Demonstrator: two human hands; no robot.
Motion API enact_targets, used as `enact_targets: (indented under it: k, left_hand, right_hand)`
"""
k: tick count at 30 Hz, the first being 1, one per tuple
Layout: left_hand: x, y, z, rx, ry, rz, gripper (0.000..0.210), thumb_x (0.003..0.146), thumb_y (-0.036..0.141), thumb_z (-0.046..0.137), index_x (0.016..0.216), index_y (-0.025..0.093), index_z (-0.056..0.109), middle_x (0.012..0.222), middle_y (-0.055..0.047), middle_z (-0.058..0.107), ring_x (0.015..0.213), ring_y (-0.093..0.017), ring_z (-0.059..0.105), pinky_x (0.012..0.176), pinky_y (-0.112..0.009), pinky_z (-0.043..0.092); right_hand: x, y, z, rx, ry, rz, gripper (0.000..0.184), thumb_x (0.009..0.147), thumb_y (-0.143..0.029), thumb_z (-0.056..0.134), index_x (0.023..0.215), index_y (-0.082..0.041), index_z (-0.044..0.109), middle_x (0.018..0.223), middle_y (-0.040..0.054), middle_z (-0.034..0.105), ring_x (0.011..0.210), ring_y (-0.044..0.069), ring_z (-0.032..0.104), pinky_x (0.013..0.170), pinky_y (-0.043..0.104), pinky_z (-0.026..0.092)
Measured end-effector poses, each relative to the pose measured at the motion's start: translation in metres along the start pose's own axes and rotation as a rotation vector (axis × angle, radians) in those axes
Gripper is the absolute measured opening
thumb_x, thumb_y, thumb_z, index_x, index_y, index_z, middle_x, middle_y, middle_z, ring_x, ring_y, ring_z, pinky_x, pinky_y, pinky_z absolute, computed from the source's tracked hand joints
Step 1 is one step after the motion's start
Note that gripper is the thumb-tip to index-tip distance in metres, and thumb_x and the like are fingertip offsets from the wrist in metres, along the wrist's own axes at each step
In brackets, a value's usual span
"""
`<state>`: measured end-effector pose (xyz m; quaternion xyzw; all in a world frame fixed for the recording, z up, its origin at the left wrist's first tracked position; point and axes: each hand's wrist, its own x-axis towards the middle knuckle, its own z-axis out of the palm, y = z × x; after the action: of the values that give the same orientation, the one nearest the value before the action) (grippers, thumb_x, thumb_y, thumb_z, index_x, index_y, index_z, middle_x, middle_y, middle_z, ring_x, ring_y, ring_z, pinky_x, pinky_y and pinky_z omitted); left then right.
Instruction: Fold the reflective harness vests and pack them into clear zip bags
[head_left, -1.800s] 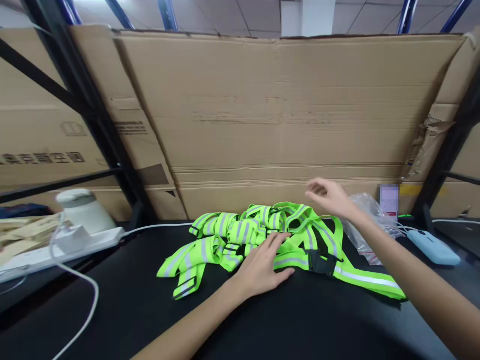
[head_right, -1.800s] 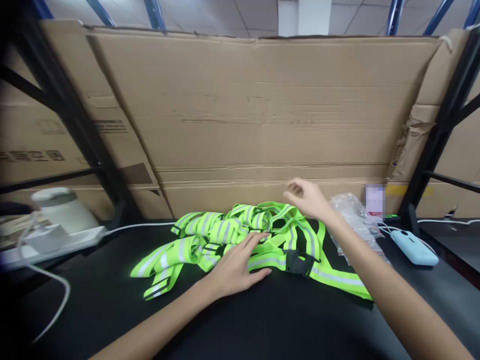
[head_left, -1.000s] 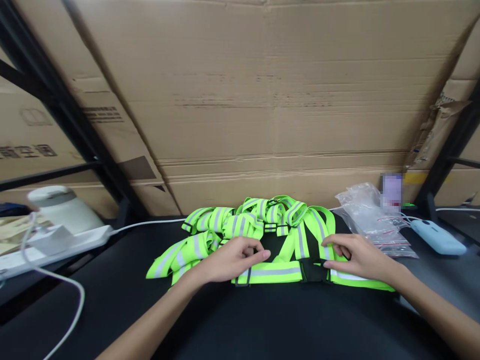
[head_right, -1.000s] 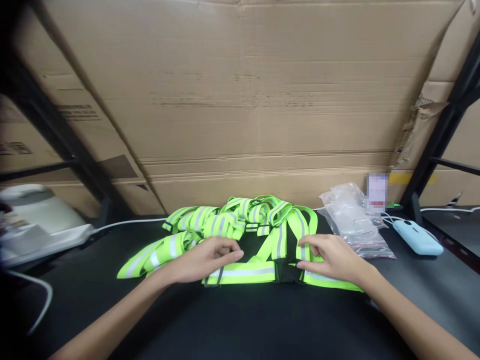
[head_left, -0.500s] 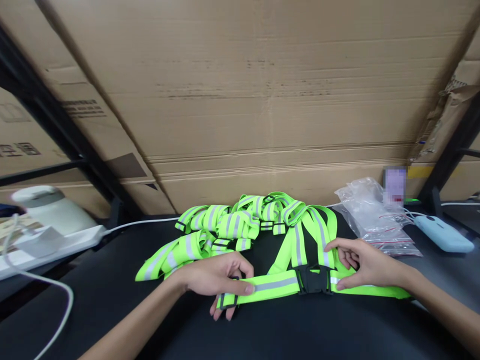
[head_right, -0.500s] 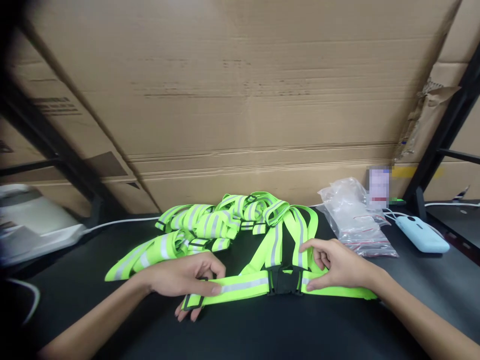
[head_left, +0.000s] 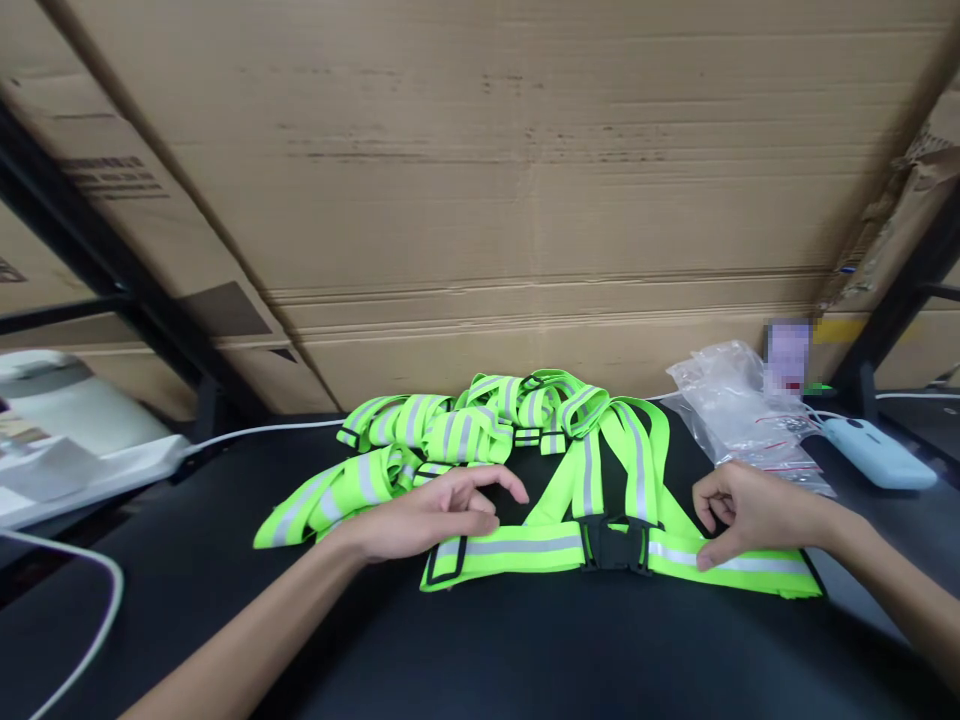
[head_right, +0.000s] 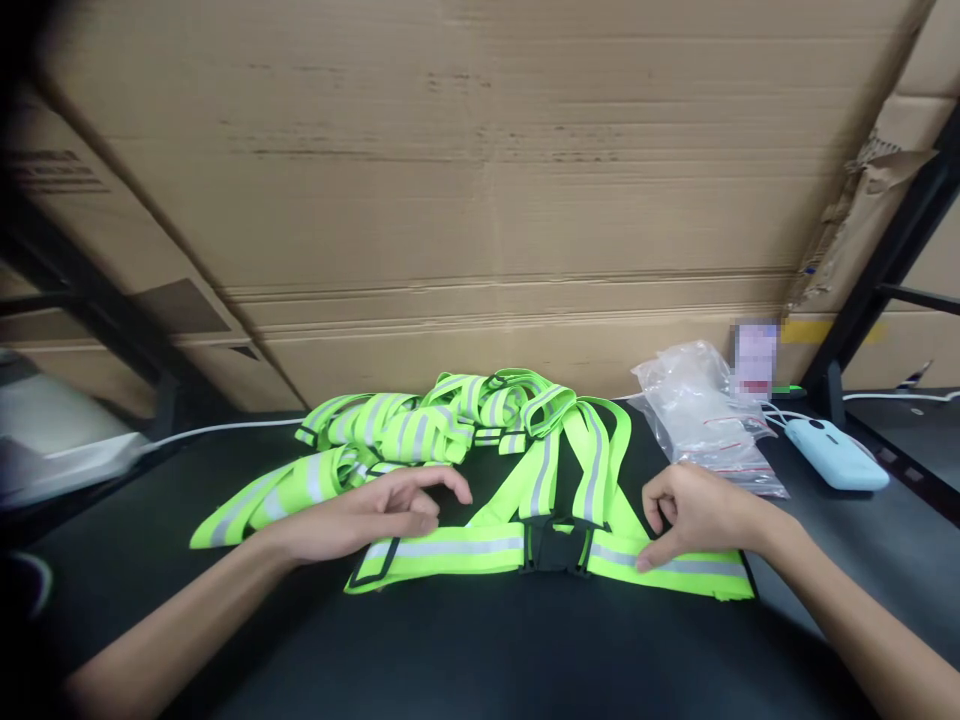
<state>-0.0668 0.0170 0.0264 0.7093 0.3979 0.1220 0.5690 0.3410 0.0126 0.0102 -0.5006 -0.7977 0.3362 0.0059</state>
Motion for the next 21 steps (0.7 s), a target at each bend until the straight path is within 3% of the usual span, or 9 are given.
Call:
enact_targets:
  k: [4,7,9,12,17,21]
  left_hand:
    - [0.005,-0.001,0.006,-0.128,0.045,0.029,0.026,0.091,0.029,0.051,0.099,0.019,0.073,0.096,-0.005,0.066,0.088,-0.017,0.059,0.076,-0.025,0.05]
    - [0.011,-0.009,0.012,-0.381,-0.136,0.002,0.031,0.089,0.026,0.044,0.106,0.016,0.068,0.082,-0.008,0.07,0.074,-0.021,0.066,0.062,-0.029,0.055]
    - [0.014,-0.014,0.014,-0.415,-0.213,-0.006,0.03,0.087,0.024,0.048,0.112,0.016,0.063,0.077,-0.007,0.07,0.066,-0.02,0.067,0.054,-0.028,0.055]
    - [0.014,-0.015,0.013,-0.31,-0.195,0.005,0.031,0.085,0.02,0.056,0.115,0.018,0.063,0.075,-0.002,0.065,0.061,-0.014,0.063,0.055,-0.025,0.057]
    - [0.005,-0.002,0.013,-0.038,-0.157,0.047,0.054,0.076,0.011,0.059,0.128,0.025,0.061,0.081,0.001,0.053,0.067,-0.012,0.052,0.056,-0.021,0.052]
    - [0.003,0.012,0.023,0.193,-0.063,0.09,0.073,0.065,0.003,0.058,0.132,0.032,0.061,0.088,0.002,0.043,0.067,-0.01,0.042,0.055,-0.019,0.04]
  right_hand:
    - [-0.002,0.001,-0.002,0.055,0.023,0.009,0.046,0.064,-0.056,0.085,0.072,-0.019,0.058,0.059,-0.0054,0.05,0.055,0.01,0.042,0.049,0.024,0.027]
    - [-0.009,0.007,-0.011,0.027,0.042,0.112,0.051,0.064,-0.061,0.084,0.071,-0.019,0.056,0.058,-0.0029,0.055,0.053,0.011,0.046,0.047,0.024,0.03]
    - [-0.015,0.011,-0.016,0.021,-0.004,0.223,0.055,0.061,-0.066,0.084,0.074,-0.02,0.055,0.058,-0.0023,0.056,0.049,0.012,0.049,0.043,0.023,0.031]
    - [-0.022,0.015,-0.02,0.043,-0.055,0.329,0.061,0.056,-0.067,0.086,0.08,-0.022,0.054,0.061,-0.0021,0.057,0.044,0.013,0.051,0.034,0.024,0.035]
    - [-0.033,0.009,-0.022,0.186,-0.088,0.365,0.064,0.045,-0.044,0.096,0.089,-0.023,0.056,0.075,-0.0031,0.056,0.044,0.012,0.054,0.029,0.024,0.042]
    - [-0.042,0.007,-0.026,0.225,-0.192,0.401,0.059,0.054,-0.035,0.091,0.094,-0.023,0.05,0.083,-0.0026,0.061,0.038,0.008,0.054,0.03,0.02,0.036]
